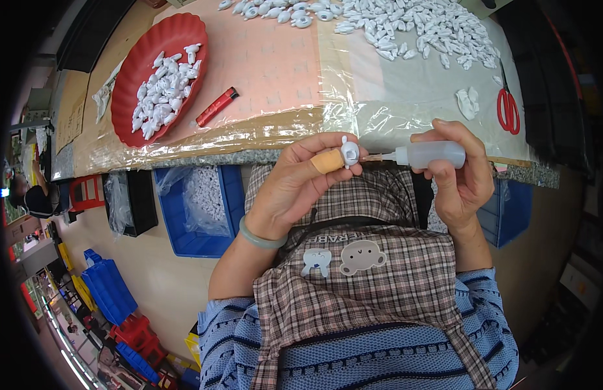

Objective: The person assembles small plastic figurines by applying glue from a squeeze bottle and attaching small parts together by hand, placing the assembled figurines into a bowl.

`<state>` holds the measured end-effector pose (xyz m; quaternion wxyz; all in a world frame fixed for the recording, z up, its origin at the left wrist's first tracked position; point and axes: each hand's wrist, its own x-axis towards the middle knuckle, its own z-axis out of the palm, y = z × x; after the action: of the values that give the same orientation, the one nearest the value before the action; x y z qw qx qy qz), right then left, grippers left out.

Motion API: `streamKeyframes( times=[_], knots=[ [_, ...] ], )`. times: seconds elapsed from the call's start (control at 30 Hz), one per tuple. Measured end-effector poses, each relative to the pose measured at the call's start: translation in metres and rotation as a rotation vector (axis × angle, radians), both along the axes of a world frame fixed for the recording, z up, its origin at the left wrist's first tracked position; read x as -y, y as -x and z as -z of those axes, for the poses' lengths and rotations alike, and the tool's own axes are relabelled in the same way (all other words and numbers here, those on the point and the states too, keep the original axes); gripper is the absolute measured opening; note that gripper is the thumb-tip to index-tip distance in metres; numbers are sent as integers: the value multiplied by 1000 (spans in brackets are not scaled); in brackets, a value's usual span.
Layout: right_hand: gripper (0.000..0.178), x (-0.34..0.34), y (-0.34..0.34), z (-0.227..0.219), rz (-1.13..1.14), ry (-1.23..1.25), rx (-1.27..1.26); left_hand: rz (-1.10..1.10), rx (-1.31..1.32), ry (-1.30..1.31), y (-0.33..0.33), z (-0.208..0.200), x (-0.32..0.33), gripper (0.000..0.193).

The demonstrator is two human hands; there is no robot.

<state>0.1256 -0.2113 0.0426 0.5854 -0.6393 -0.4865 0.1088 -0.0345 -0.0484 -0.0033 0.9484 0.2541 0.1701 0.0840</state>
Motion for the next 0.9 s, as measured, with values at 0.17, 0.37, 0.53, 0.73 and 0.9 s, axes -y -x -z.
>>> streamKeyframes(
  times=[0.17,0.37,0.53,0.73,0.9],
  knots=[
    [37,-2,0,-1,-16,12,1,-2,-7,-1,0,1,0,32],
    [36,-2,0,3,-6,8,-70,27,2,-2,-1,1,0,31],
    [35,-3,1,3,-8,27,-67,36,8,17,-1,3,3,30],
    [35,-2,-1,3,-10,-5,-54,45,9,27,0,5,2,30],
    [44,0,1,3,24,41,-78,40,9,45,0,4,2,30]
  ],
)
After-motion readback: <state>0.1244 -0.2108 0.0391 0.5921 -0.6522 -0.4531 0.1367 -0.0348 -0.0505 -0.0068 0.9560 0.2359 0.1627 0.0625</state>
